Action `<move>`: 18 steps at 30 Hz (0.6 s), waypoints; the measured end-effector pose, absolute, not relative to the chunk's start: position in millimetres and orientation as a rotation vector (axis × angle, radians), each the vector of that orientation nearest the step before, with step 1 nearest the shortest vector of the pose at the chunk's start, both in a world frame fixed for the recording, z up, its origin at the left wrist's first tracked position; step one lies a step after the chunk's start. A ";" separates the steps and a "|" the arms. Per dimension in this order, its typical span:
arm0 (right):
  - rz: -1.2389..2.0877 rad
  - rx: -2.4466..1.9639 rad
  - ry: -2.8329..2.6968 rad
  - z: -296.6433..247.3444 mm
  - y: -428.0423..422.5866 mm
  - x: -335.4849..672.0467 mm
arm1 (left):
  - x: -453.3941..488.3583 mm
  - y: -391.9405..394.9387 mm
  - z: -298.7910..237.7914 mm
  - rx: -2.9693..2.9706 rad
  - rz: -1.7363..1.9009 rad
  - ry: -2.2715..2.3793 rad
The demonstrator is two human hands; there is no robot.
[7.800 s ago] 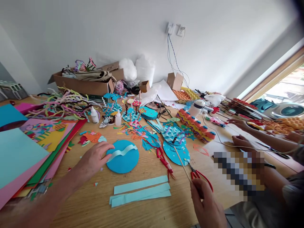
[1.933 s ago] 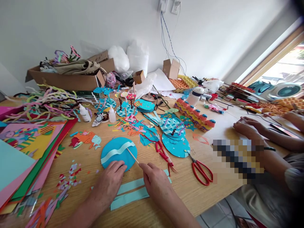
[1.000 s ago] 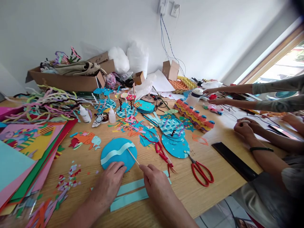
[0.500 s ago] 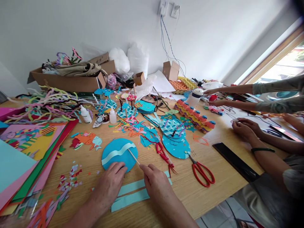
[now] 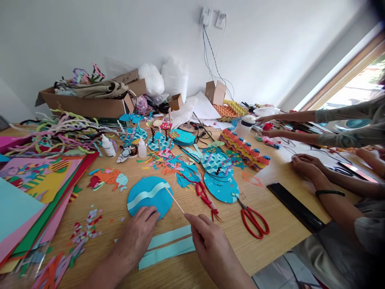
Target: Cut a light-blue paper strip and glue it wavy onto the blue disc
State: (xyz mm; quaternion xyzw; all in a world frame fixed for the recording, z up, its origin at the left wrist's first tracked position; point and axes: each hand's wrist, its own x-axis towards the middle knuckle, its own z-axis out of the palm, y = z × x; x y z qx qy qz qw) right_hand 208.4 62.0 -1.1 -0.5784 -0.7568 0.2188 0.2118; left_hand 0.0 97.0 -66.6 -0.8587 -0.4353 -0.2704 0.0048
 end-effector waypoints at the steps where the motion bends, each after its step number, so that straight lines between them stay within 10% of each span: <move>1: 0.592 -1.585 -2.087 -1.5 63.0 207.7 | 0.9 96.4 -66.8 -2.676 -0.870 -1.377; 18: 0.563 -1.623 -2.118 -20.5 88.6 186.7 | -4.4 129.8 -27.7 -2.548 -0.544 -1.363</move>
